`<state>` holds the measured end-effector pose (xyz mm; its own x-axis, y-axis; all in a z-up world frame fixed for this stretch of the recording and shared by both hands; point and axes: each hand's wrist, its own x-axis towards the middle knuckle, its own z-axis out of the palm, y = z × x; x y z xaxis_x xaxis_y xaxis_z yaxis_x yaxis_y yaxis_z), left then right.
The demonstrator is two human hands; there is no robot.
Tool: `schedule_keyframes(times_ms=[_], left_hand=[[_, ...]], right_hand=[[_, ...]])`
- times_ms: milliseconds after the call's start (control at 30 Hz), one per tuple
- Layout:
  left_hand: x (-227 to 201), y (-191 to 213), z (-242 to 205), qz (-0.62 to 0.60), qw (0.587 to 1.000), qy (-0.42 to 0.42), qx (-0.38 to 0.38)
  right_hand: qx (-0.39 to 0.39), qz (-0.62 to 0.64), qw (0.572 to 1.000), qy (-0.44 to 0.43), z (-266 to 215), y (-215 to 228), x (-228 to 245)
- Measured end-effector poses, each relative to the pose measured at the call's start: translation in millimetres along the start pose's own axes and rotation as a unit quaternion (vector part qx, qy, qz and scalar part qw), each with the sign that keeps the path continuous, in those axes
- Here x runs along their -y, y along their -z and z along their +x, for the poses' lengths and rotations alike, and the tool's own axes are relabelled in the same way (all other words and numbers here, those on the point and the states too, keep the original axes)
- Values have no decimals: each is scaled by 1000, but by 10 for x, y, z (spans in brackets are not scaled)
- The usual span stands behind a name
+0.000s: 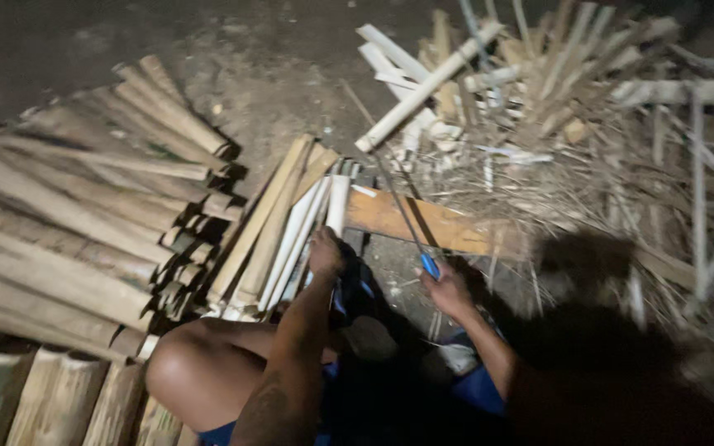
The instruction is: The person sits on the ground and uses a machete to split bamboo poles into thin strips. The person repeatedly strikes the bamboo against a wooden block to separate it into smaller pieces.
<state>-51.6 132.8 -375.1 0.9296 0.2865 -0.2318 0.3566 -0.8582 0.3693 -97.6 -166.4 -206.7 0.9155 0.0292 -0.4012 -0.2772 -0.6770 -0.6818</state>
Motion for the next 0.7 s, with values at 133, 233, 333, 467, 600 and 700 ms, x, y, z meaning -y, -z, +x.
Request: schedule_keyframes(times_ms=[133, 233, 333, 467, 600, 700], left_hand=[[16, 292, 233, -31, 996, -78, -35], [-127, 897, 521, -86, 968, -187, -145], [-583, 1602, 574, -164, 915, -287, -231], [-1478, 2354, 188, -317, 882, -305, -172], [-2274, 2868, -336, -376, 882, -283, -30], [-2554, 3035, -707, -329, 873, -359, -21]], right_hand=[[11, 67, 998, 3, -56, 132, -168], [-87, -14, 993, 78, -74, 222, -140], [-51, 62, 994, 68, -225, 400, 81], [-70, 209, 974, 60, -633, 757, 551], [-107, 204, 953, 197, -1036, 1191, 988], [-100, 182, 961, 182, -1316, 1520, 1183]])
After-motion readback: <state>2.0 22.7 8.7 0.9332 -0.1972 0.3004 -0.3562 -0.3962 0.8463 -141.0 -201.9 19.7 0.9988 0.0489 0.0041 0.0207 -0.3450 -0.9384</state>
